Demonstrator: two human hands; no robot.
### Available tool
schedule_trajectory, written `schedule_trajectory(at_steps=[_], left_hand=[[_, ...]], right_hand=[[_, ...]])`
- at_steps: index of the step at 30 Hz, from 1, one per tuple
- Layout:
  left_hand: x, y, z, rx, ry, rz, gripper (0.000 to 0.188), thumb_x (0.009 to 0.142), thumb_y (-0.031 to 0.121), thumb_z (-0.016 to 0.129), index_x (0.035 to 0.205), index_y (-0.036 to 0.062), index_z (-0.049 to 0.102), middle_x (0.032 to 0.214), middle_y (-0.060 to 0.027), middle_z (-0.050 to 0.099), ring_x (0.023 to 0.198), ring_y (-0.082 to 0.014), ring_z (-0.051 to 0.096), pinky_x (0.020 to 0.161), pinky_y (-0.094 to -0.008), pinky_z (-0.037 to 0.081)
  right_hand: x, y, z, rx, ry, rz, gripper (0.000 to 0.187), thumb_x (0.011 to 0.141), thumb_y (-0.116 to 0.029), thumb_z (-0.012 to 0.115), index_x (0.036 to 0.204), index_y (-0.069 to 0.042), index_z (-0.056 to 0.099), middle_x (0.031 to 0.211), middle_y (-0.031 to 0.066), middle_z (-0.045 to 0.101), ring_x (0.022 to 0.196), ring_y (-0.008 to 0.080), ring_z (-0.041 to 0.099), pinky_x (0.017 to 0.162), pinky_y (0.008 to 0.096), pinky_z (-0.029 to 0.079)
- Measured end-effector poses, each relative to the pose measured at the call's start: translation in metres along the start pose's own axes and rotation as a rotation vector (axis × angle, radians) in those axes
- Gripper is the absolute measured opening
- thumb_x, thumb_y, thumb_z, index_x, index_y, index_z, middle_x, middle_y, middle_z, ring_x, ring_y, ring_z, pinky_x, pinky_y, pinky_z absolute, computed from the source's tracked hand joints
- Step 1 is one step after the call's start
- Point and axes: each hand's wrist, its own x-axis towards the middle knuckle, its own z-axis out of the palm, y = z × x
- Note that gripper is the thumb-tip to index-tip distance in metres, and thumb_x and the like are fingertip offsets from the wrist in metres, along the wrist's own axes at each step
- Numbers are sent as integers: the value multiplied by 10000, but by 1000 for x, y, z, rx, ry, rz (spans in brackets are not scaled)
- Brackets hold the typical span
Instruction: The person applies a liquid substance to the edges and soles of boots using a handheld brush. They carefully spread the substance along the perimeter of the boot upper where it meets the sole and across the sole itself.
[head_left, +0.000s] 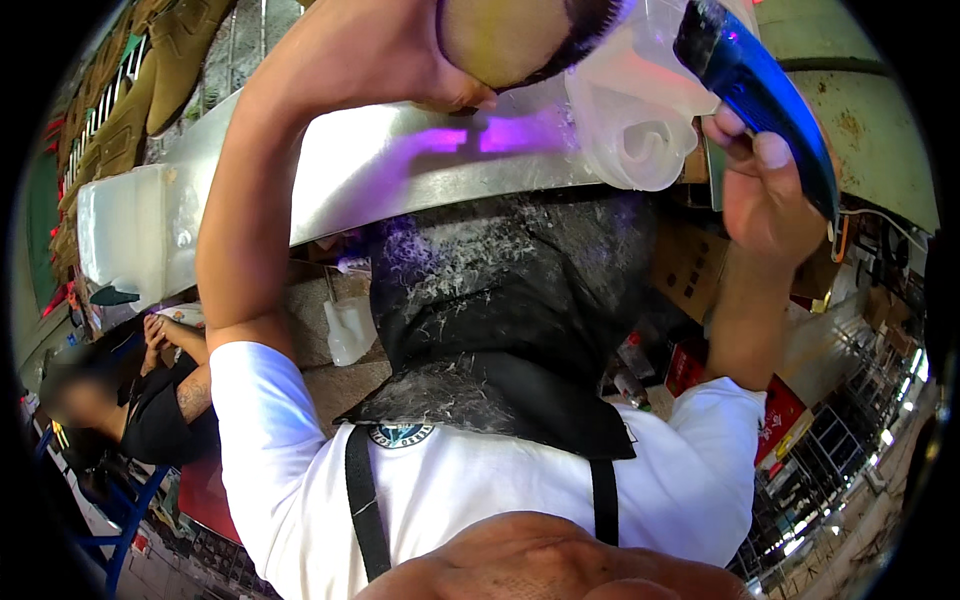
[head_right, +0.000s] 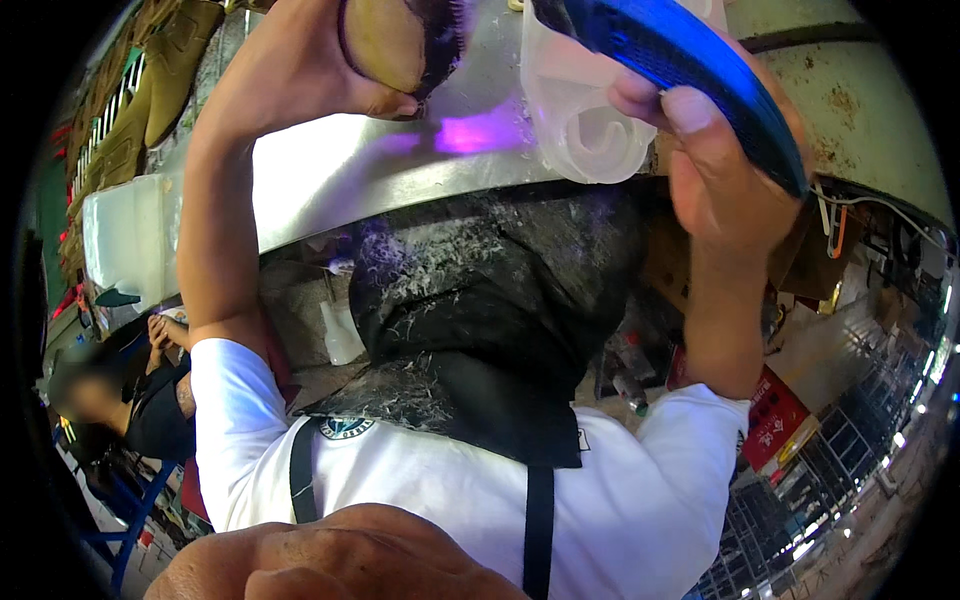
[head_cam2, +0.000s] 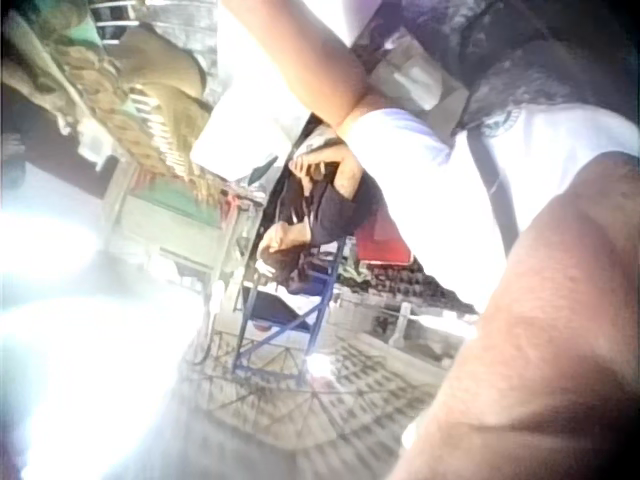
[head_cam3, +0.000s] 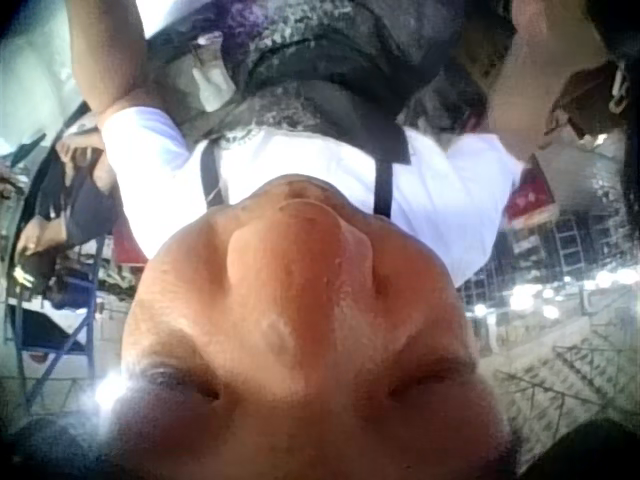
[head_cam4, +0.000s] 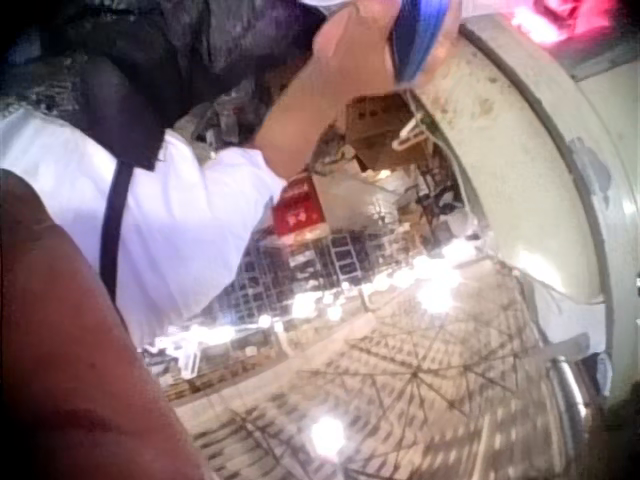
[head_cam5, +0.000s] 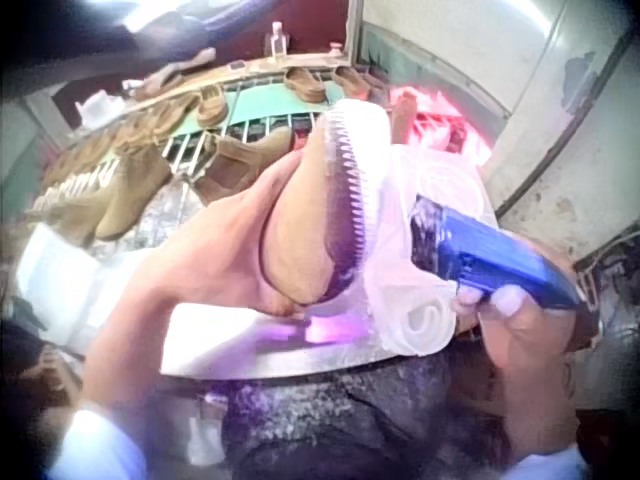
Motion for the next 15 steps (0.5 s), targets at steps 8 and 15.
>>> schedule_trajectory(at_steps=[8, 15], left_hand=[[-19, -1, -3, -279, -77, -114, 1461, 482, 356, 994, 1613, 21, 131, 1464, -267, 508, 1324, -357, 562, 1098, -420, 466], [-25, 5, 4, -108, 35, 6, 1471, 524, 438, 963, 1605, -47, 90, 1589, -305, 336, 1461, -383, 410, 1203, -417, 344]], right_hand=[[-4, 40, 5, 161, 133, -92, 421, 942, -87, 673, 1285, 138, 581, 1099, 243, 705, 1001, 317, 720, 912, 453, 620], [11, 41, 13, -36, -49, -153, 410, 957, -38, 643, 1306, 158, 557, 1101, 260, 709, 978, 317, 736, 906, 464, 621]])
